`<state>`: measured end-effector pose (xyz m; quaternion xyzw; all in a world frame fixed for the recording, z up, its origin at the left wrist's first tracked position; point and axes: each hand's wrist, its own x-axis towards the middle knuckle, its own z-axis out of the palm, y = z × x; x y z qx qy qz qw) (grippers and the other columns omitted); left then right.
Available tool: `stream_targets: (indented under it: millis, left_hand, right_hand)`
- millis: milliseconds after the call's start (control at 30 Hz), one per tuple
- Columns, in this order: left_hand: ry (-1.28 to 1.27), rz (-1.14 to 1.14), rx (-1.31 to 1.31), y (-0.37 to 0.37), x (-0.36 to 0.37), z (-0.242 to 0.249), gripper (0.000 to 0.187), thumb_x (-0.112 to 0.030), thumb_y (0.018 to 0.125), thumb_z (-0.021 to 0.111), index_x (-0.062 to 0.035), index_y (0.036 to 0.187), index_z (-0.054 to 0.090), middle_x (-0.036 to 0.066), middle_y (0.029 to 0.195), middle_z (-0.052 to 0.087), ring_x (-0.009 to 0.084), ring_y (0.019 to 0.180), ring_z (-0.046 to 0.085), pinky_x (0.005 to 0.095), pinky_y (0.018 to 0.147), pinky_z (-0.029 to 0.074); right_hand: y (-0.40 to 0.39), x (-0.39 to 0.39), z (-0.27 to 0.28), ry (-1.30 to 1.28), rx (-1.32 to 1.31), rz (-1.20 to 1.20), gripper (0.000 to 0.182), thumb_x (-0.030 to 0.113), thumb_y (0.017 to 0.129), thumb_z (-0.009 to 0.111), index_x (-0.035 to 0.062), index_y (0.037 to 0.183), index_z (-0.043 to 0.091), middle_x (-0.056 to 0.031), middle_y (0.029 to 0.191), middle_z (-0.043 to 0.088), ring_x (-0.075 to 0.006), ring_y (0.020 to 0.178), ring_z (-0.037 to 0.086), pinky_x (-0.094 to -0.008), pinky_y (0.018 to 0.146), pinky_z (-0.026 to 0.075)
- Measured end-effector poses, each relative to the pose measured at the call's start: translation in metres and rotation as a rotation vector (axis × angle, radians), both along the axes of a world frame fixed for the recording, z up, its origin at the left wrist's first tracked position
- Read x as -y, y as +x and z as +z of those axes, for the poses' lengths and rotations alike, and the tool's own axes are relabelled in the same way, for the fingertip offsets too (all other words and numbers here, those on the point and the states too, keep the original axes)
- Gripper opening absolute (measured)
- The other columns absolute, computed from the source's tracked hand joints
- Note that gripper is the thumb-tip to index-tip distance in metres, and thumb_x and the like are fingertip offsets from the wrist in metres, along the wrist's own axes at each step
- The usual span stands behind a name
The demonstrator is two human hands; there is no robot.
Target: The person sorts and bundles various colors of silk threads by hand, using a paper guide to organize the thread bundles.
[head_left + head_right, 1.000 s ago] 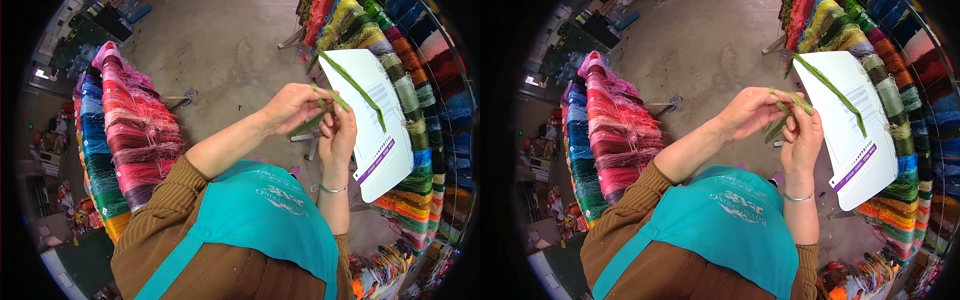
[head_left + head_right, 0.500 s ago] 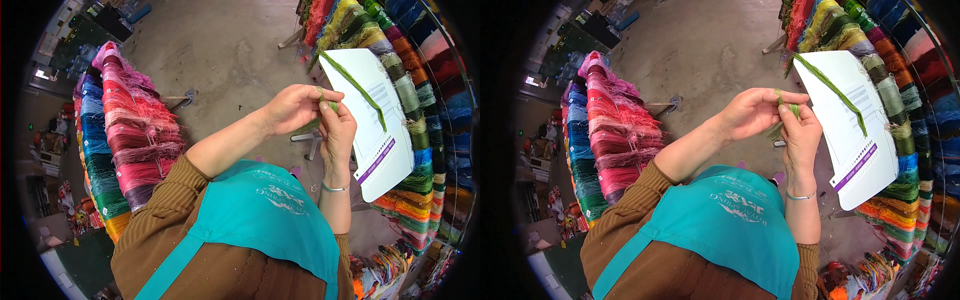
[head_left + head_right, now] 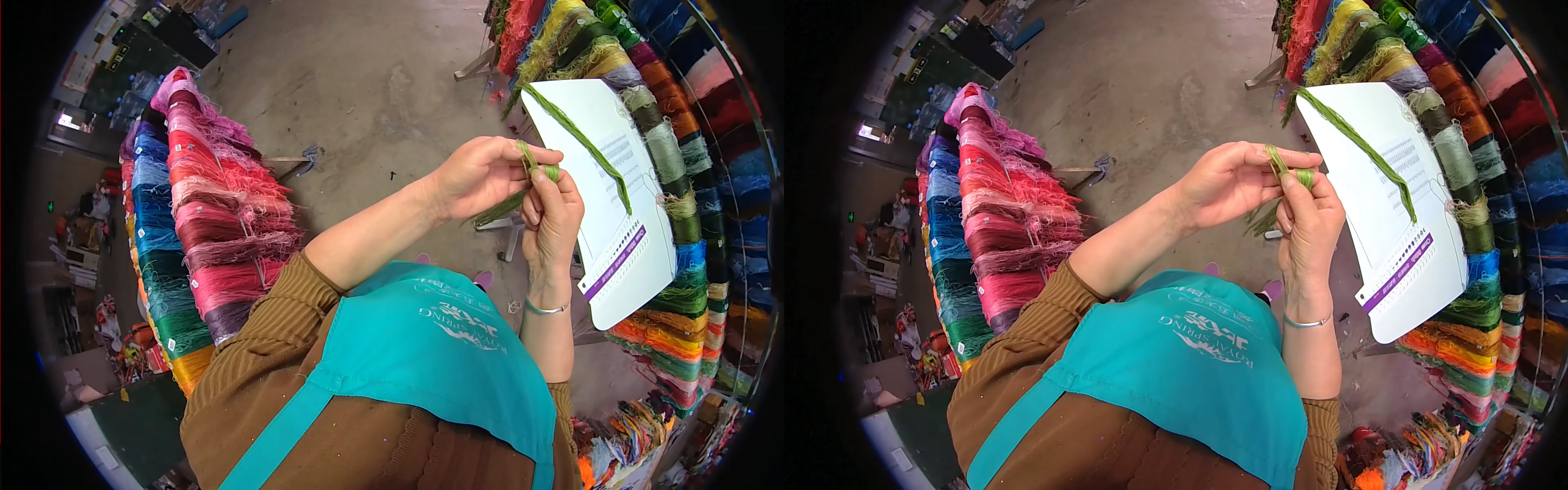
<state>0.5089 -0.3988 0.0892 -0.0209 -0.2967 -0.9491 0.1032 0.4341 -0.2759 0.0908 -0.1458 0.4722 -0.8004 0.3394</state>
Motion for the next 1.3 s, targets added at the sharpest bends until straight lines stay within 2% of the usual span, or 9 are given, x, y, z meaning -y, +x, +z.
stream_targets:
  millis: [367, 600, 1067, 1300]
  left_hand:
    - [-0.003, 0.028, 0.044, 0.0006, -0.0016, 0.0052, 0.042, -0.013, 0.095, 0.044, 0.0175, 0.123, 0.05, 0.025, 0.13, 0.053, 0.0279, 0.119, 0.054, 0.0408, 0.106, 0.042]
    - [0.026, 0.033, 0.057, 0.0013, -0.0018, 0.007, 0.042, -0.012, 0.094, 0.044, 0.0181, 0.123, 0.049, 0.026, 0.131, 0.051, 0.0287, 0.119, 0.054, 0.0422, 0.107, 0.042]
    - [0.071, -0.038, 0.046, 0.001, -0.0011, 0.0026, 0.052, -0.02, 0.094, 0.034, 0.0168, 0.129, 0.045, 0.024, 0.138, 0.046, 0.0286, 0.126, 0.046, 0.0407, 0.11, 0.036]
    - [0.041, 0.003, 0.023, 0.0016, -0.0012, 0.001, 0.053, -0.022, 0.094, 0.031, 0.0146, 0.129, 0.047, 0.023, 0.139, 0.046, 0.0285, 0.126, 0.046, 0.0407, 0.109, 0.035]
  right_hand:
    - [0.0019, 0.0001, 0.0015, 0.008, -0.046, -0.013, 0.005, 0.004, 0.09, 0.062, 0.0005, 0.087, 0.061, 0.0023, 0.069, 0.055, -0.0007, 0.046, 0.036, -0.0178, 0.041, 0.025]
    - [0.002, -0.0001, 0.0016, 0.004, -0.033, -0.028, 0.006, 0.005, 0.09, 0.062, 0.0006, 0.088, 0.061, 0.0031, 0.066, 0.053, -0.0011, 0.046, 0.035, -0.0178, 0.042, 0.025]
    - [0.0026, 0.0, -0.0013, 0.019, -0.044, -0.11, 0.005, 0.006, 0.091, 0.062, 0.0025, 0.087, 0.06, 0.0035, 0.065, 0.051, -0.0009, 0.05, 0.036, -0.0175, 0.043, 0.023]
    - [0.005, 0.0004, -0.0012, 0.077, -0.116, -0.099, 0.006, 0.007, 0.091, 0.062, 0.0029, 0.088, 0.06, 0.0015, 0.066, 0.054, -0.0018, 0.052, 0.043, -0.0162, 0.042, 0.026]
